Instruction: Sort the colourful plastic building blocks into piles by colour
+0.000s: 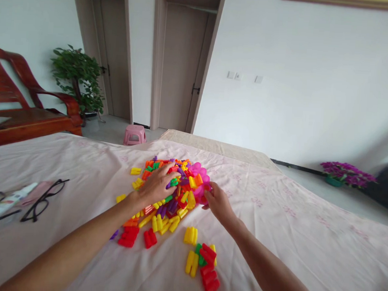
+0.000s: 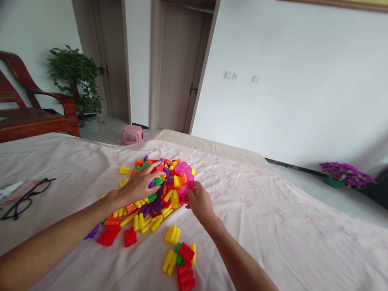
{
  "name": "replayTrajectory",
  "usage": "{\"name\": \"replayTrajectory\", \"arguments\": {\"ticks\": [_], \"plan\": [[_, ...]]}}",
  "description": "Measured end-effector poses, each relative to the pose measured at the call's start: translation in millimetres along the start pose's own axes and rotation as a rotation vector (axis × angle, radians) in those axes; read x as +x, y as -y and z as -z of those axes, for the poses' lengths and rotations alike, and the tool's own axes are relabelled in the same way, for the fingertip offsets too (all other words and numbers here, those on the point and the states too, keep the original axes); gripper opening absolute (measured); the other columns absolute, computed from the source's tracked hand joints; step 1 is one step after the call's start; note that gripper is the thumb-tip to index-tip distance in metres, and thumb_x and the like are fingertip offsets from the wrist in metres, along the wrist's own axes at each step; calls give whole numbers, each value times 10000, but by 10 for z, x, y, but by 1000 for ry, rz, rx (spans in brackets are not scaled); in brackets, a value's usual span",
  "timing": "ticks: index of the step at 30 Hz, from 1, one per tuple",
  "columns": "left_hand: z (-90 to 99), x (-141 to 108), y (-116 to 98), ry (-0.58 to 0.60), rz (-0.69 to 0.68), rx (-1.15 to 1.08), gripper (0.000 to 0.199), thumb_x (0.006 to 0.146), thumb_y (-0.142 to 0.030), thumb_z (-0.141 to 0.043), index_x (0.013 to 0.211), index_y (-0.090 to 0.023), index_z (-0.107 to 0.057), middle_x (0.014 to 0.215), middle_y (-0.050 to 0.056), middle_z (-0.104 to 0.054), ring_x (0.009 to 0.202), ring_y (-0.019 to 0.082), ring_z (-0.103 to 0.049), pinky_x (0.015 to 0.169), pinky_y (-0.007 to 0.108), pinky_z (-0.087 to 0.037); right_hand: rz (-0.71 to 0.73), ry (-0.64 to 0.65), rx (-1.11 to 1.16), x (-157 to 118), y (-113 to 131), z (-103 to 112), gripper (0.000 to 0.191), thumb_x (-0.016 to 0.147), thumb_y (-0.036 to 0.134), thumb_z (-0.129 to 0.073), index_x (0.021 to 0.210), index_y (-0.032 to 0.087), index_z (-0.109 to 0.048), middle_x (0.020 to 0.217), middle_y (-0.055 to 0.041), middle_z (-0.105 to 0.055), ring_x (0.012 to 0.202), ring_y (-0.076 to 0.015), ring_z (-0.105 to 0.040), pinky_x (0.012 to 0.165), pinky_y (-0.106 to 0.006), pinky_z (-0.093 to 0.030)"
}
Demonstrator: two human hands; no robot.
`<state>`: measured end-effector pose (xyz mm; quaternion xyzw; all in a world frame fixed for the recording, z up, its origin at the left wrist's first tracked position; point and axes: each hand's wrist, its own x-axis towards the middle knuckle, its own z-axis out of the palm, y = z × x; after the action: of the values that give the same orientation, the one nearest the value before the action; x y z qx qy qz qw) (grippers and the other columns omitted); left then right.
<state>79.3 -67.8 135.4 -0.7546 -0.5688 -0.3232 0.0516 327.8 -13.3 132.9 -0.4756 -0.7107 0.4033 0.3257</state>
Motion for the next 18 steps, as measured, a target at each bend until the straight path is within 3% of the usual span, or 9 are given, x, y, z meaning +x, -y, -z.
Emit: {"name": "replayTrajectory", "arguments": {"ticks": [3, 5, 8, 13, 18], "plan": [[90, 15, 206, -29, 155, 13, 370, 825, -198, -564, 1174, -241, -682, 1441, 77, -491, 1345, 288, -453, 1137, 457, -375, 161, -116, -234, 20, -56, 151, 217, 862, 298, -501, 1043, 211, -582, 764, -29, -679, 652, -161, -635, 584, -242, -497], [152, -81, 305, -60, 217, 26, 347, 864, -231, -519, 1171, -226, -681, 1428, 86, -502, 1327, 281, -472, 1129, 448, -380, 194, -101, -231, -48, -129, 275, 245, 890, 335, -482, 1074, 210, -585, 776, -32, -683, 657, -161, -627, 595, -244, -494], [235, -376, 361, -78, 228, 36, 385, 912, -367, -493, 1249, -239, -629, 1428, 88, -509, 1362, 274, -435, 1139, 454, -352, 154, -8, -126, -236, -266, 457, 314, 913, 413, -474, 1121, 202, -575, 794, -34, -683, 663, -166, -631, 575, -244, -504], [269, -1080, 313, 2, 246, 115, 724, 809, -570, -609, 1444, -259, -454, 1512, 128, -423, 1414, 346, -348, 1132, 521, -330, 127, 94, -164, -642, -360, 756, 295, 921, 460, -509, 1009, 202, -621, 743, -26, -662, 655, -164, -601, 603, -252, -498], [76, -1701, 306, 55, 272, 82, 1042, 712, -641, -679, 1567, -314, -181, 1561, 153, -332, 1414, 380, -345, 1091, 517, -386, 126, 415, -161, -942, -181, 1024, 315, 925, 470, -527, 887, 213, -703, 760, -51, -684, 685, -184, -609, 647, -270, -494]]}}
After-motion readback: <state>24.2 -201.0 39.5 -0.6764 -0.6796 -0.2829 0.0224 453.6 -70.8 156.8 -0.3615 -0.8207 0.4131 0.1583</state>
